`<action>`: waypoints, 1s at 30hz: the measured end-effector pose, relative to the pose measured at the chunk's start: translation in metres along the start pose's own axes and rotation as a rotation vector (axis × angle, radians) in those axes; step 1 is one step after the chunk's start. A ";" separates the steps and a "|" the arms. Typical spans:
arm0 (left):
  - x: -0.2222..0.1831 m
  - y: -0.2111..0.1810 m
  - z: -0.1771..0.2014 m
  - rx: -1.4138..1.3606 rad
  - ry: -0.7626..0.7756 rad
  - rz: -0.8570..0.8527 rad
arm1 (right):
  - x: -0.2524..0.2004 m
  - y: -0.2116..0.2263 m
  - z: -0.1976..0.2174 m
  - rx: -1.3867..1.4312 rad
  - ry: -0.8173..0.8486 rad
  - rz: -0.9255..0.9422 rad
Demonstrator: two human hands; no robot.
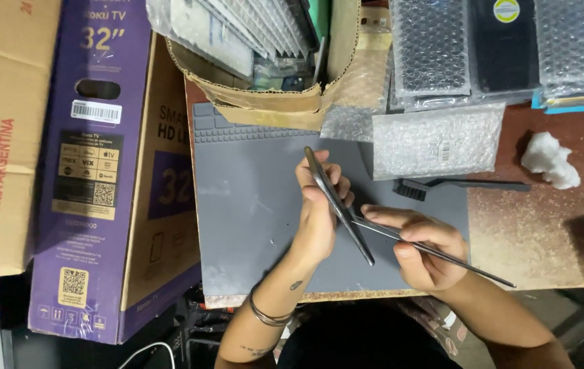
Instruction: The person is disassembling a smartphone by using a thin metal pry tool to separate the internal frame from the display assembly.
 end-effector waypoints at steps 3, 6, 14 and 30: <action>-0.002 0.006 0.000 -0.021 0.019 0.017 | 0.007 0.006 0.001 -0.067 0.002 0.029; -0.002 0.005 -0.002 0.000 0.046 0.034 | 0.007 0.006 0.002 -0.072 0.009 0.043; -0.013 -0.013 -0.028 0.188 0.116 -0.035 | 0.002 0.011 0.010 -0.155 0.054 -0.047; -0.021 -0.023 -0.038 0.272 0.143 -0.088 | -0.003 0.019 0.007 -0.222 0.089 -0.019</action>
Point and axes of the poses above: each hand's wrist, its own x-axis towards the middle knuckle, its own z-axis out of the back of the hand, y = z × x, the point moved 10 cm from there along x, towards the middle knuckle, and after that the axes turned 7 degrees about -x, right-handed, at the moved point
